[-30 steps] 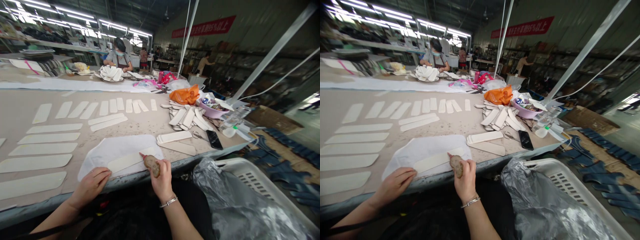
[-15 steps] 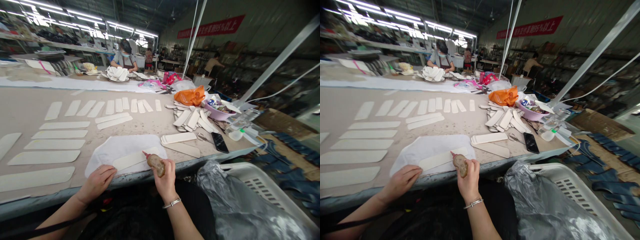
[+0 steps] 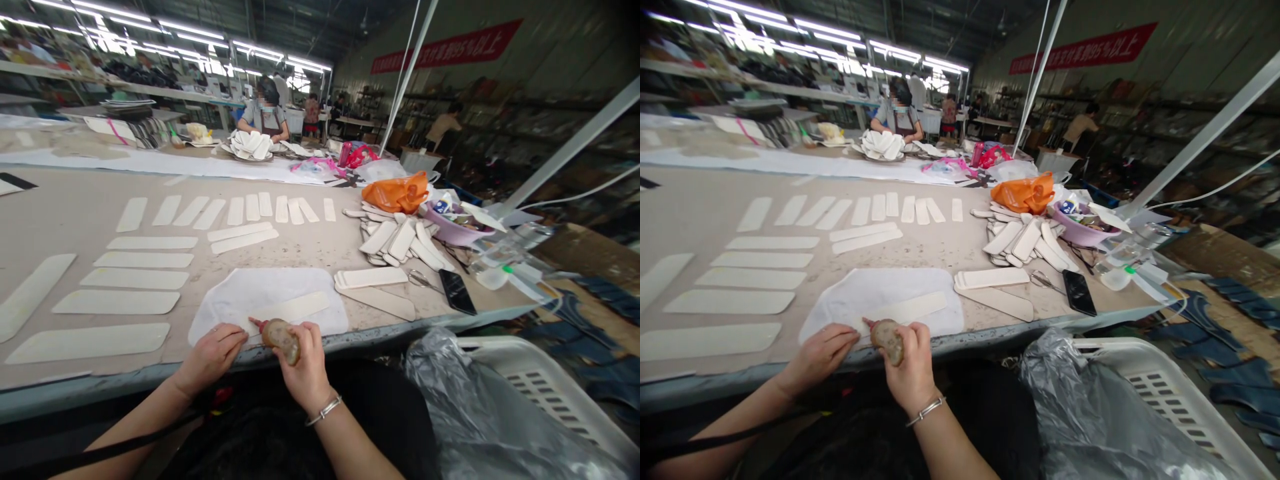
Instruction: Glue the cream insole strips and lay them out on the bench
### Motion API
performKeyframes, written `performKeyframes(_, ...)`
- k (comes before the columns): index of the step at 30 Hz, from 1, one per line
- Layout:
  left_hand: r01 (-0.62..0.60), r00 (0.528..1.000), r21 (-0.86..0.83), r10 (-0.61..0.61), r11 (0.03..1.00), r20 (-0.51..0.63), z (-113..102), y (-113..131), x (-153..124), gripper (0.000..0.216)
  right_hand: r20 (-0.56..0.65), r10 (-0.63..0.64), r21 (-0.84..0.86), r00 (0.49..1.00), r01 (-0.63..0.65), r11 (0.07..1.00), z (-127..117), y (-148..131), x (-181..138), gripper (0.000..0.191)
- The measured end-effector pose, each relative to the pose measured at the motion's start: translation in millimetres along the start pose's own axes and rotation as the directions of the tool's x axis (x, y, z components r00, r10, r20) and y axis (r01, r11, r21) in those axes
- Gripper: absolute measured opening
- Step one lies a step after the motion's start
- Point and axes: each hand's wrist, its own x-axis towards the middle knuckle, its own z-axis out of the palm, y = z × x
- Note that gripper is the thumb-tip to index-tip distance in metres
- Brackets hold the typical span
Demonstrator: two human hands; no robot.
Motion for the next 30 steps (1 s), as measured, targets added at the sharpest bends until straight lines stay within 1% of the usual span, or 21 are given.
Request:
performKeyframes(5, 0.053, 0.999, 0.016, -0.053, 0.998, 0.01, 1, -2, -3, 0.021, -0.128, 0.017, -0.121, 0.992, -0.033, 0.992, -20, 12, 4, 0.039)
performKeyframes(7, 0.065, 0.998, 0.013, -0.065, 0.998, 0.005, 1, -3, -3, 0.021, -0.159, 0.013, -0.123, 0.987, -0.033, 0.992, -27, 15, 5, 0.038)
performKeyframes(9, 0.047, 0.999, 0.005, -0.047, 0.999, 0.0, 1, -3, -3, 0.021, -0.159, 0.012, -0.092, 0.987, -0.027, 0.995, -29, 16, 6, 0.038)
performKeyframes(12, 0.03, 1.0, 0.003, -0.03, 1.0, -0.008, 0, -2, -1, 0.02, -0.109, 0.021, -0.025, 0.994, -0.024, 0.999, -24, 12, 5, 0.04)
performKeyframes(15, 0.07, 0.997, 0.012, -0.07, 0.997, -0.008, -1, 1, 1, 0.019, -0.046, 0.014, 0.046, 0.999, -0.012, 0.999, -13, 8, 5, 0.043)
performKeyframes(17, 0.081, 0.997, 0.007, -0.081, 0.997, -0.005, -2, 3, 2, 0.018, -0.015, 0.013, 0.069, 1.0, -0.012, 0.998, -7, 6, 5, 0.045)
performKeyframes(19, 0.067, 0.998, -0.002, -0.067, 0.998, -0.008, -2, 3, 2, 0.017, 0.015, 0.021, 0.076, 1.0, -0.022, 0.997, -4, 4, 5, 0.047)
performKeyframes(22, 0.053, 0.999, -0.005, -0.053, 0.999, -0.01, -2, 3, 1, 0.015, 0.058, 0.028, 0.086, 0.998, -0.033, 0.996, -7, 0, 3, 0.047)
performKeyframes(25, 0.047, 0.999, -0.001, -0.047, 0.999, 0.0, -2, 2, 0, 0.014, 0.097, 0.031, 0.105, 0.995, -0.042, 0.994, -15, -4, 0, 0.046)
performKeyframes(30, 0.036, 0.999, 0.016, -0.036, 0.999, -0.001, -1, 3, 0, 0.014, 0.127, 0.053, 0.096, 0.99, -0.065, 0.993, -26, -11, -5, 0.044)
